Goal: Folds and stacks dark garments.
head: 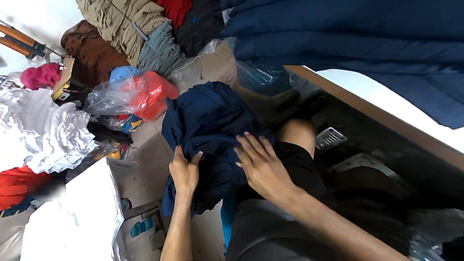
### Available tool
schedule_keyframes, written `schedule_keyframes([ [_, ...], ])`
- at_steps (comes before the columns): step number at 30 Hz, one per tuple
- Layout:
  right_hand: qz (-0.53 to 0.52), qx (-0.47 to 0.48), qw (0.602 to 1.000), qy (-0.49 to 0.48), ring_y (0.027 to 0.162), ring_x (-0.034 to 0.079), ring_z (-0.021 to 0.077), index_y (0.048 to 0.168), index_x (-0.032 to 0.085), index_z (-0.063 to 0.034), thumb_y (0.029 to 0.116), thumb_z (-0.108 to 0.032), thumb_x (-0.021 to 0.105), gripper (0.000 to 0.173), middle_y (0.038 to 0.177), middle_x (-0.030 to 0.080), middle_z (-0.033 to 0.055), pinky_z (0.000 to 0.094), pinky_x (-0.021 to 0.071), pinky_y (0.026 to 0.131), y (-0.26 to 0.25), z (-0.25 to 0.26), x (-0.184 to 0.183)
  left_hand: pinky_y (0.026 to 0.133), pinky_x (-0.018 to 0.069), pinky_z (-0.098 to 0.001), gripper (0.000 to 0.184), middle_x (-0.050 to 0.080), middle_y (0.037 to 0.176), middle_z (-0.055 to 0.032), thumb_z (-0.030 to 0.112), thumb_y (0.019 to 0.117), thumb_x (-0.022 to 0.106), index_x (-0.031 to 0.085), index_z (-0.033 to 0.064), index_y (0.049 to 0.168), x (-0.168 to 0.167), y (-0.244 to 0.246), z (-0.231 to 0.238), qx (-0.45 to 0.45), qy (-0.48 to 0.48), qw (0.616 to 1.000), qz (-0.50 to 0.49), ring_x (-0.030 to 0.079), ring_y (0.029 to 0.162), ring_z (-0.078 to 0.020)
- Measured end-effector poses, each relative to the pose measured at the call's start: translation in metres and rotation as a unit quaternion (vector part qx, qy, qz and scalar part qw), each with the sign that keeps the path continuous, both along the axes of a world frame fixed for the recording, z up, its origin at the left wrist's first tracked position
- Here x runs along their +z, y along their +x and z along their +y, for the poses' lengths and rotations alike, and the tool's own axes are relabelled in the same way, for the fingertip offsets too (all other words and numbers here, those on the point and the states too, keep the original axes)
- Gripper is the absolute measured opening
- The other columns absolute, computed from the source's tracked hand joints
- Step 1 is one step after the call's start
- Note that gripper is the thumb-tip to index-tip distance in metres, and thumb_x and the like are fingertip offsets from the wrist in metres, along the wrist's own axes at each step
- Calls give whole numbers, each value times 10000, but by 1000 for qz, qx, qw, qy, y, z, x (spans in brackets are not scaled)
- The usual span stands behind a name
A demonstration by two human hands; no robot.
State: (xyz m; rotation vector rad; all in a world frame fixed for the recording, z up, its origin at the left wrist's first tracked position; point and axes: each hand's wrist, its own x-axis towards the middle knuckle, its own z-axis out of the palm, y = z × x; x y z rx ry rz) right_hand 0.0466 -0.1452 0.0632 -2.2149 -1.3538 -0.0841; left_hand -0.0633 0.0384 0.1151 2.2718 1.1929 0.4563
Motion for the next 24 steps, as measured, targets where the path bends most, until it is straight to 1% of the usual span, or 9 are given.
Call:
schedule_keyframes([
  [4, 41, 141, 989, -2, 1171, 680, 281, 1063, 726, -80, 1036, -254, 562, 240, 1215, 723, 99, 501, 540, 1010, -26, -1, -18, 710, 557, -538, 395, 684, 790, -100, 296, 832, 837, 671, 42, 1084, -11, 2, -10, -38, -2, 999, 39, 686, 761, -271],
  [7, 93, 189, 958, -193, 1476, 391, 404, 1218, 694, -32, 921, -493, 710, 549, 1564, 456, 215, 632, 330, 1162, -12, -2, -30, 741, 568, -537, 406, 701, 822, -104, 275, 812, 853, 678, 44, 1096, -12, 0, -14, -61, -4, 997, 43, 701, 791, -268],
  [9, 114, 208, 930, -279, 1494, 368, 361, 1303, 649, -87, 944, -503, 676, 550, 1593, 433, 159, 595, 322, 1166, 6, -2, -9, 738, 573, -501, 432, 700, 842, -92, 282, 807, 856, 665, 48, 1116, -11, -6, -15, -77, -17, 996, 35, 698, 792, -237],
  [10, 133, 215, 927, -277, 1425, 463, 353, 1299, 656, -97, 966, -418, 673, 462, 1510, 532, 143, 579, 374, 1131, 12, -2, 4, 773, 584, -474, 496, 713, 901, -86, 326, 798, 862, 662, 49, 1158, -13, -11, -16, -96, -32, 994, 32, 704, 838, -213],
  [12, 129, 190, 958, -173, 994, 703, 347, 1108, 730, -91, 916, -201, 720, 222, 1043, 732, 130, 561, 550, 855, 19, 2, 20, 944, 571, -431, 749, 708, 1137, -97, 511, 760, 856, 624, 45, 1298, -18, -21, -20, -162, -58, 985, 22, 686, 1057, -182],
  [15, 73, 151, 983, -73, 696, 695, 291, 893, 741, -89, 844, -66, 745, 54, 717, 679, 77, 503, 566, 625, 22, 25, 39, 1074, 495, -445, 1044, 597, 1360, -193, 598, 678, 868, 492, -19, 1432, -23, -25, -36, -197, -24, 980, 22, 587, 1261, -260],
  [19, 20, 122, 990, 68, 609, 670, 238, 847, 729, -98, 816, -36, 744, 71, 649, 645, 43, 429, 549, 531, 21, 38, 29, 685, 574, -552, 632, 714, 927, -171, 309, 720, 850, 640, -30, 1211, -27, -3, -38, -94, 132, 987, 20, 711, 803, -336],
  [22, 33, 96, 982, 159, 879, 732, 183, 1010, 747, -101, 915, -117, 658, 131, 958, 742, 32, 360, 626, 730, 19, 19, 22, 715, 575, -545, 497, 729, 892, -121, 288, 790, 847, 678, 33, 1182, -23, 2, -19, -76, 79, 994, -7, 716, 808, -290],
  [24, 43, 117, 978, 165, 929, 723, 163, 961, 745, -112, 965, -171, 602, 155, 1006, 743, 20, 339, 623, 777, 10, 6, 8, 721, 573, -517, 480, 721, 885, -98, 289, 808, 848, 675, 53, 1189, -17, 2, -8, -56, 41, 997, -22, 705, 805, -251],
])
